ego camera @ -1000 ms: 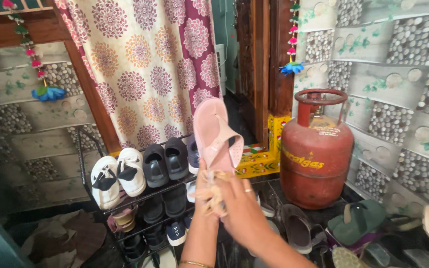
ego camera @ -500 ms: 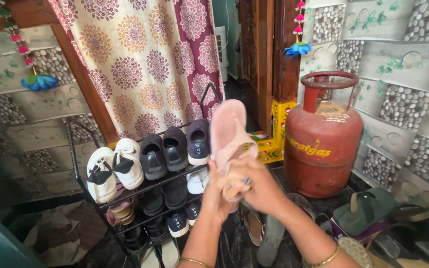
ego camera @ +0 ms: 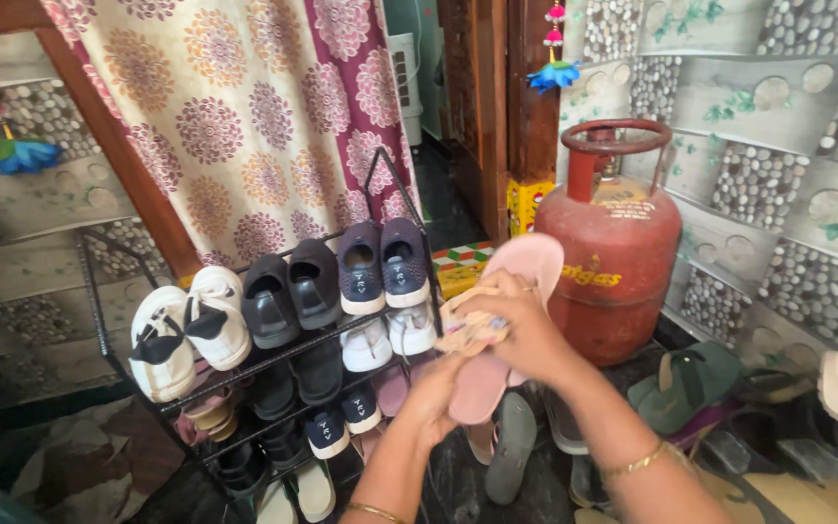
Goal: The person wipes several pairs of shoes and sandals with a cloth, handling them one at a time. The person picks up each shoe, wipes the upper and sole, and places it back on the shoe rack or floor.
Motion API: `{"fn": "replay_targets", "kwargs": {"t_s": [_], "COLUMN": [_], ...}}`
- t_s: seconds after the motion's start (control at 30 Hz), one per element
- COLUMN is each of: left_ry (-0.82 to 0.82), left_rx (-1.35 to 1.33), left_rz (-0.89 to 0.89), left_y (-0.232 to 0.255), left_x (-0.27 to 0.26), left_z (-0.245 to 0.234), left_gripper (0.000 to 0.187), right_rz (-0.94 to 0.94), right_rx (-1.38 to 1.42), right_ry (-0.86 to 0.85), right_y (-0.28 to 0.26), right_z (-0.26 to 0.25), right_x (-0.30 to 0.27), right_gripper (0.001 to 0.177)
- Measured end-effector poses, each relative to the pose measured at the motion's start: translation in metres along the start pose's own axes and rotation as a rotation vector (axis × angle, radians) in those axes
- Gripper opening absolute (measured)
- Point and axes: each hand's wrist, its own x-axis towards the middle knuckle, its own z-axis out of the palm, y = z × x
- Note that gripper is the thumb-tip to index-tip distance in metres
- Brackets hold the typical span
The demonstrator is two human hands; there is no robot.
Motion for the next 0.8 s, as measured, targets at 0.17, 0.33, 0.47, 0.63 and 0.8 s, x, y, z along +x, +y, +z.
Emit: {"fn": "replay_targets", "kwargs": {"t_s": [0.17,0.33,0.47,0.63,0.8], "left_ry": [-0.083,-0.021,0.027,-0.046,0.081], "left_rx": [0.076,0.054,0.102,0.192,0.369], "left_rz": [-0.111,-0.109,-0.118,-0.108,-0.125], "left_y": [-0.016,-0.02,-0.002,0.001,-0.004], "left_x": [-0.006,-0.004,-0.005,-0.009,-0.012], "left_z": [0.004,0.008,-0.013,-0.011,0.004], "left_gripper": [0.052,0.056,0.058,0.059,0.062], "right_rz": [0.275,0.259,0.261,0.424,0.53], "right_rx": [-0.126,0.047,0.171,-0.121,-0.429], "right_ry": [0.409,0.084,-0.258,0.191,0.544], "right_y": [0.054,0.07,0.055,0.069,0.09], "right_z": [-0.022,-0.025,-0.003,-0.012,-0.044], "right_x": [-0.027,-0.037,-0.038,-0.05,-0.057], "right_gripper": [0.042,0.033,0.048,0.03,0.04]}}
